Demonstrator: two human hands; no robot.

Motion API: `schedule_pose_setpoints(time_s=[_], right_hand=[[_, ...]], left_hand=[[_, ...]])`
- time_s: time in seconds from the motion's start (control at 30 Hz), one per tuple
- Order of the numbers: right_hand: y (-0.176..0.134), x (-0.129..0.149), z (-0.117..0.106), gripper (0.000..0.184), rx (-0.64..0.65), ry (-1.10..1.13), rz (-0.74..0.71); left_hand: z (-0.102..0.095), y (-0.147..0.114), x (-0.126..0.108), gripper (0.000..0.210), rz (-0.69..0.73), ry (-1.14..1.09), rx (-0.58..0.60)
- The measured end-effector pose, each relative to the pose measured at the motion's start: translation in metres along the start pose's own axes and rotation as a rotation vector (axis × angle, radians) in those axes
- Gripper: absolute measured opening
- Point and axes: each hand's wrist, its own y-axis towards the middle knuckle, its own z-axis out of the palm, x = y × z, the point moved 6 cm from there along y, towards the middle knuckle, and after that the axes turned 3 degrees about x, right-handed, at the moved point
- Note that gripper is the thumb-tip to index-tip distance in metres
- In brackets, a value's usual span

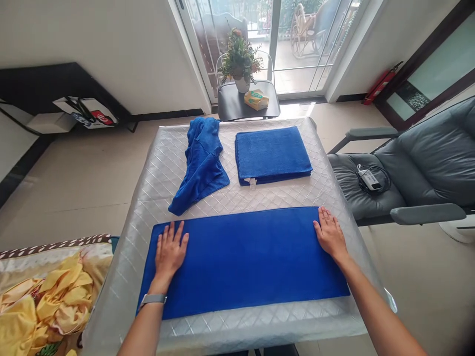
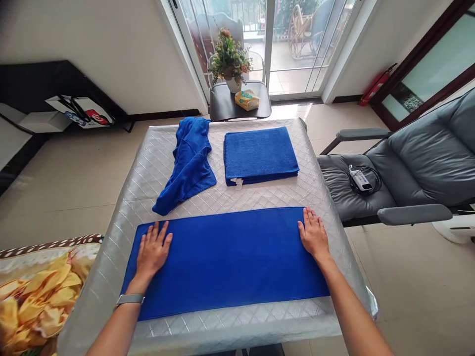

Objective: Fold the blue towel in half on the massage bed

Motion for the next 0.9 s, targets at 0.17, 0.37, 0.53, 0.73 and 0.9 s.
schedule_pose_setpoints(time_s=[0.17, 0.37, 0.53, 0.73, 0.9], right_hand=[[0.002, 0.004, -0.013, 0.059, -0.002, -0.044, 0.034], [-0.004, 0.142, -0.038, 0.058, -0.077, 0.085, -0.095], [-0.007, 0.274, -0.024, 0.056, 0.011, 0.226, -0.363], [-0.001, 0.22, 0.001, 0.057, 0.034, 0.159, -0.233], [-0.003, 0.086, 0.0, 0.058, 0.035, 0.019, -0.047]], left_hand=[[-0.012, 0.003, 0.048, 0.059, -0.09, -0.052, -0.005], [-0.03, -0.017, -0.005, 0.055, 0.033, -0.118, -0.248], [-0.001, -0.017, -0.156, 0.049, 0.479, -0.146, -0.047], [0.011, 0.0, -0.167, 0.052, 0.416, -0.083, -0.001], [0.0, 0.004, -0.044, 0.056, 0.171, -0.017, 0.002]])
